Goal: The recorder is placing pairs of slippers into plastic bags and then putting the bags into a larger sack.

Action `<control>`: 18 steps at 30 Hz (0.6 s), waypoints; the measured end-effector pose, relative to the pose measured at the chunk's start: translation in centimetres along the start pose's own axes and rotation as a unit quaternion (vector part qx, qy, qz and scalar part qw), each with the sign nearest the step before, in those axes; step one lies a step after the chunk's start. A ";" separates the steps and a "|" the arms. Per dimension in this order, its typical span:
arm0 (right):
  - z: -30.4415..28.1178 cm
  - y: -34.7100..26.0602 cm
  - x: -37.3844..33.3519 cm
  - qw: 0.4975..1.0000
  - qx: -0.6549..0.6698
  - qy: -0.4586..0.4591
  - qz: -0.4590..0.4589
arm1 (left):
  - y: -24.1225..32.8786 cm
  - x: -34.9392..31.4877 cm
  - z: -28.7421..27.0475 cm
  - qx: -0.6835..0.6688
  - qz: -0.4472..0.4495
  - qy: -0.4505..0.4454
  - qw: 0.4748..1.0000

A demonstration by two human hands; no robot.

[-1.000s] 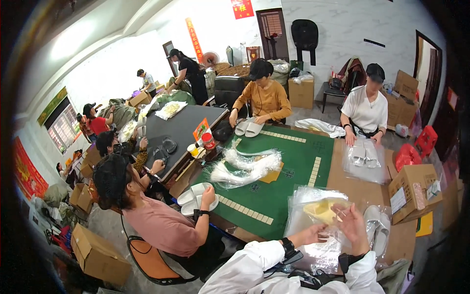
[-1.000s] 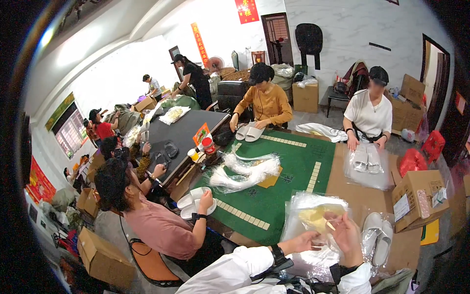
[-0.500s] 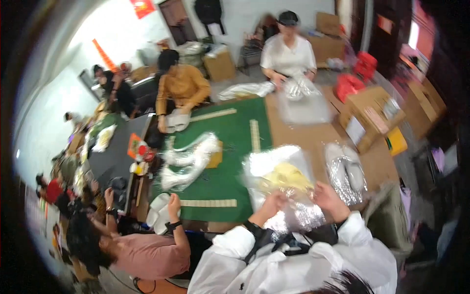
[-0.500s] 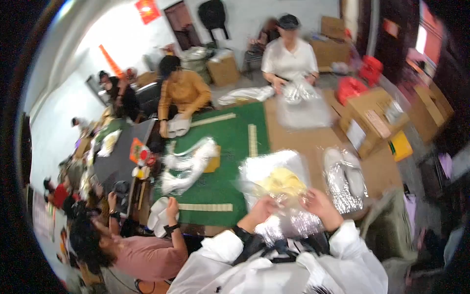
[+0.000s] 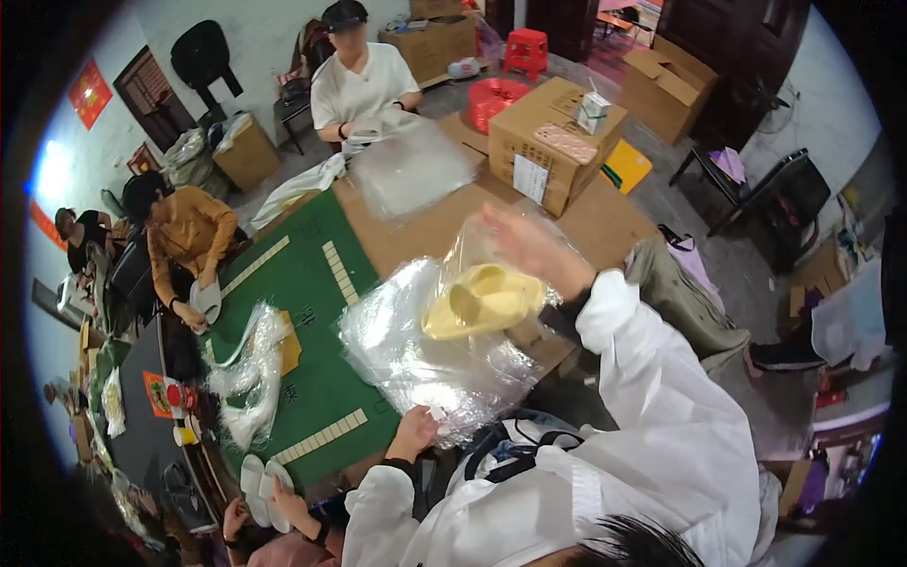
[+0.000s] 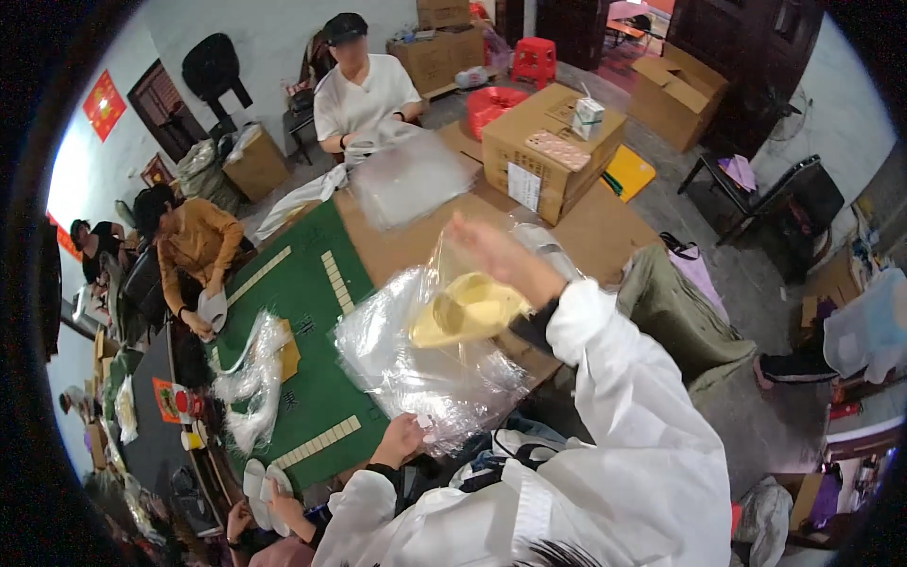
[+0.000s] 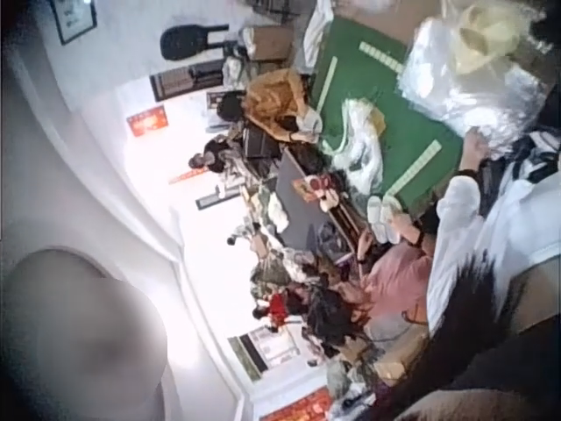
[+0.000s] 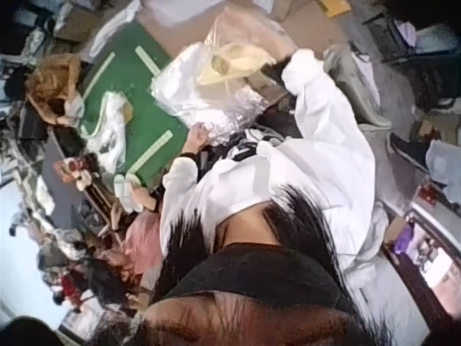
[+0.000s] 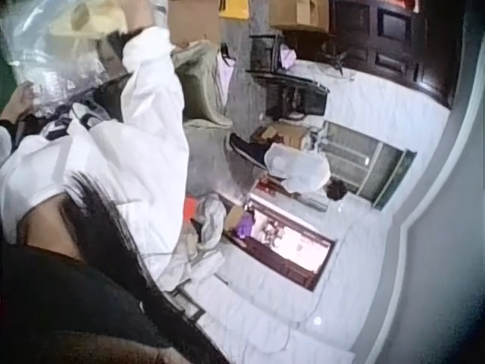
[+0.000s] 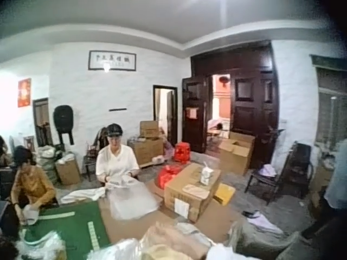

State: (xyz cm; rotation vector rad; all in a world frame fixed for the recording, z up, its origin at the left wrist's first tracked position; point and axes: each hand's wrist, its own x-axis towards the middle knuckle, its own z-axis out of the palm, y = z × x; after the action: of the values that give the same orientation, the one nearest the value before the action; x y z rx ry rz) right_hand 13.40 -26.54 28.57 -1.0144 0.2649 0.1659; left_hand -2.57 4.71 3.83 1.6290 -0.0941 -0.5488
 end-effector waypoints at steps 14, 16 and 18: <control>-12.7 3.0 -1.2 0.825 -0.400 0.178 -0.357 | -1.8 3.2 2.8 -0.413 -0.313 0.118 0.847; -16.1 6.4 0.2 0.902 -0.363 0.222 -0.070 | -6.5 2.0 1.9 -0.096 -0.142 0.057 0.983; -16.9 11.3 0.0 0.898 -0.368 0.230 -0.076 | -2.4 0.8 2.3 -0.481 -0.230 0.125 0.837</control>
State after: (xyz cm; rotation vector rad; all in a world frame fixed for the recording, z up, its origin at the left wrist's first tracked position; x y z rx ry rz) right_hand 8.13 -35.13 10.92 -1.8277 0.5763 -0.1397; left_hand -3.39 2.60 1.21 0.6906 0.6942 -0.5967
